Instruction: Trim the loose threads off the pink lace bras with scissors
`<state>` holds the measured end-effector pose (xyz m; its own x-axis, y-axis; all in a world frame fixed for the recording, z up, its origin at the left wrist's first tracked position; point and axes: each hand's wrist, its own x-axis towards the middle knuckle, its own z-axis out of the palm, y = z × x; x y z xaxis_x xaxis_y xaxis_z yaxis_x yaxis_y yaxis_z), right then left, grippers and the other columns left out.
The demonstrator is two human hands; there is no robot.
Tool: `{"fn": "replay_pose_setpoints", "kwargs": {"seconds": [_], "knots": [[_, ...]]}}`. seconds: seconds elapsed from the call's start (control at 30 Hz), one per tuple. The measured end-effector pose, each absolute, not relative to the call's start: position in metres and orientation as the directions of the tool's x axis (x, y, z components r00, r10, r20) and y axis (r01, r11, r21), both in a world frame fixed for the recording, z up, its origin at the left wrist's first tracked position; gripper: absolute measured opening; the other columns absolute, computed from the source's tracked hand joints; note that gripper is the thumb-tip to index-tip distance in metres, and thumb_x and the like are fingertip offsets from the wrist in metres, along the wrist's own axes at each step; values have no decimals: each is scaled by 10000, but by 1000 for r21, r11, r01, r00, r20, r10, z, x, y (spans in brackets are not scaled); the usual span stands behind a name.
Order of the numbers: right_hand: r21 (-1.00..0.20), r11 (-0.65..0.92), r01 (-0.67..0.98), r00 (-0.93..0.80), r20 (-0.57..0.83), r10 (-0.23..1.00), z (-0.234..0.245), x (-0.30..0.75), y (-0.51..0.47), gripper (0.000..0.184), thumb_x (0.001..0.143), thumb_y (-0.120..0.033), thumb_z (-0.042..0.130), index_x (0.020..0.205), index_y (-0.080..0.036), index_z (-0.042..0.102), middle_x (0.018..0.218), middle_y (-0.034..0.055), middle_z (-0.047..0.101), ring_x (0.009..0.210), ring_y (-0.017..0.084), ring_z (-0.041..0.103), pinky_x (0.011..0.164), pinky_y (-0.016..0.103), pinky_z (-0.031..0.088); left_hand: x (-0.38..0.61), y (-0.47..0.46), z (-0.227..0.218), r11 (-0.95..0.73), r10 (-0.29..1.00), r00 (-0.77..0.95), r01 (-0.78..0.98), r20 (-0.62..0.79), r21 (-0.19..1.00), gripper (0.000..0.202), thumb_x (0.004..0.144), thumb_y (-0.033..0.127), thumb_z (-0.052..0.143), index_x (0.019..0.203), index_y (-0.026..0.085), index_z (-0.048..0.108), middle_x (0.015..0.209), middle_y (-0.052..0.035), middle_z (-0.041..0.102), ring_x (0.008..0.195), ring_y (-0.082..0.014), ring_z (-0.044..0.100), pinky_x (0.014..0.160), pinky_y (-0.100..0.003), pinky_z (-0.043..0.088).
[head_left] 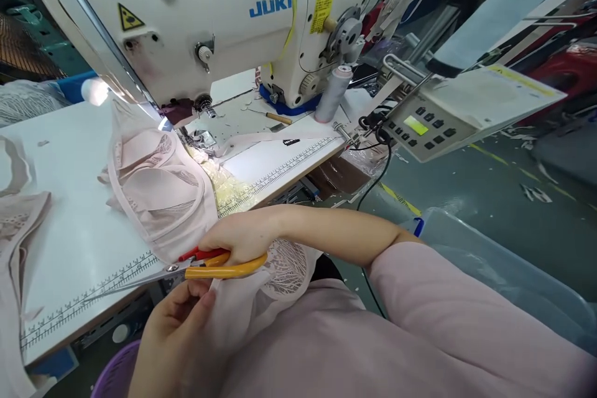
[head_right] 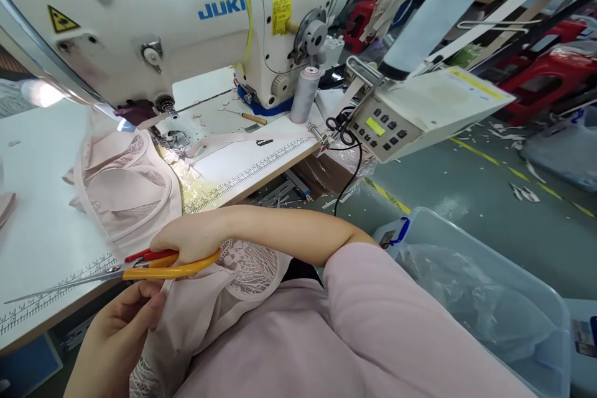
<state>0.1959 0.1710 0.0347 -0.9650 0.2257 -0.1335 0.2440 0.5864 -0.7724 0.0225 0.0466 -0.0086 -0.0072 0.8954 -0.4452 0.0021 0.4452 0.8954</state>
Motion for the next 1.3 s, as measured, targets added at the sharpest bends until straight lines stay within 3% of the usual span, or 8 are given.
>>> {"fn": "replay_pose_setpoints", "kwargs": {"seconds": [0.23, 0.37, 0.5, 0.63, 0.7, 0.77, 0.97, 1.3], "knots": [[-751, 610, 253, -963, -134, 234, 41, 196, 168, 212, 761, -164, 553, 692, -189, 353, 694, -27, 467, 625, 113, 416, 565, 243, 314, 22, 49, -11, 476, 879, -60, 46, -473, 878, 392, 533, 485, 813, 614, 163, 606, 530, 38, 514, 491, -74, 388, 452, -165, 313], [-749, 625, 220, -967, -85, 239, 45, 196, 165, 235, 782, -208, 554, 690, -194, 338, 680, -28, 463, 608, 115, 413, 543, 242, 314, 22, 47, -10, 471, 880, -75, 15, -468, 882, 349, 593, 483, 775, 677, 165, 657, 504, 38, 484, 450, -82, 365, 439, -202, 314], [-756, 624, 198, -967, -45, 252, 48, 194, 162, 240, 765, -183, 558, 690, -197, 331, 658, -37, 449, 599, 113, 410, 530, 236, 310, 23, 44, -7, 466, 883, -69, 5, -464, 885, 356, 608, 504, 761, 603, 160, 669, 479, 31, 474, 451, -89, 367, 456, -214, 336], [-822, 524, 222, -905, 27, 425, 44, 201, 150, 225, 737, -131, 588, 740, -186, 369, 759, -23, 506, 667, 104, 450, 578, 215, 339, 22, 43, -6, 421, 900, -113, -23, -421, 907, 352, 584, 495, 781, 706, 169, 723, 584, -1, 588, 555, -126, 473, 527, -213, 398], [-868, 425, 257, -830, 28, 558, 39, 210, 140, 230, 746, -183, 625, 778, -179, 397, 781, -18, 511, 660, 96, 449, 579, 207, 347, 19, 42, -8, 419, 896, -143, -38, -420, 907, 352, 592, 482, 781, 744, 168, 736, 639, -21, 637, 591, -137, 506, 532, -206, 403], [-883, 367, 294, -796, -14, 605, 33, 222, 129, 281, 735, -294, 667, 781, -178, 414, 729, -29, 484, 603, 90, 420, 541, 207, 336, 13, 39, -12, 433, 885, -163, -53, -436, 900, 360, 586, 479, 783, 749, 161, 743, 633, -35, 655, 583, -140, 515, 512, -203, 396], [-765, 479, 431, -893, -286, 348, 6, 249, 106, 294, 786, -401, 584, 676, -184, 420, 629, -23, 438, 525, 98, 361, 494, 219, 286, 7, 32, -14, 407, 876, -249, -81, -414, 910, 364, 565, 489, 785, 710, 158, 743, 600, -32, 646, 576, -139, 505, 512, -207, 385], [-718, 494, 491, -866, -337, 370, -6, 239, 93, 274, 806, -437, 536, 779, -164, 528, 729, 38, 568, 578, 133, 457, 513, 224, 322, 12, 24, -14, 400, 903, -175, 6, -393, 916, 313, 699, 449, 678, 594, 156, 644, 520, 16, 486, 522, -103, 368, 486, -225, 271]]}}
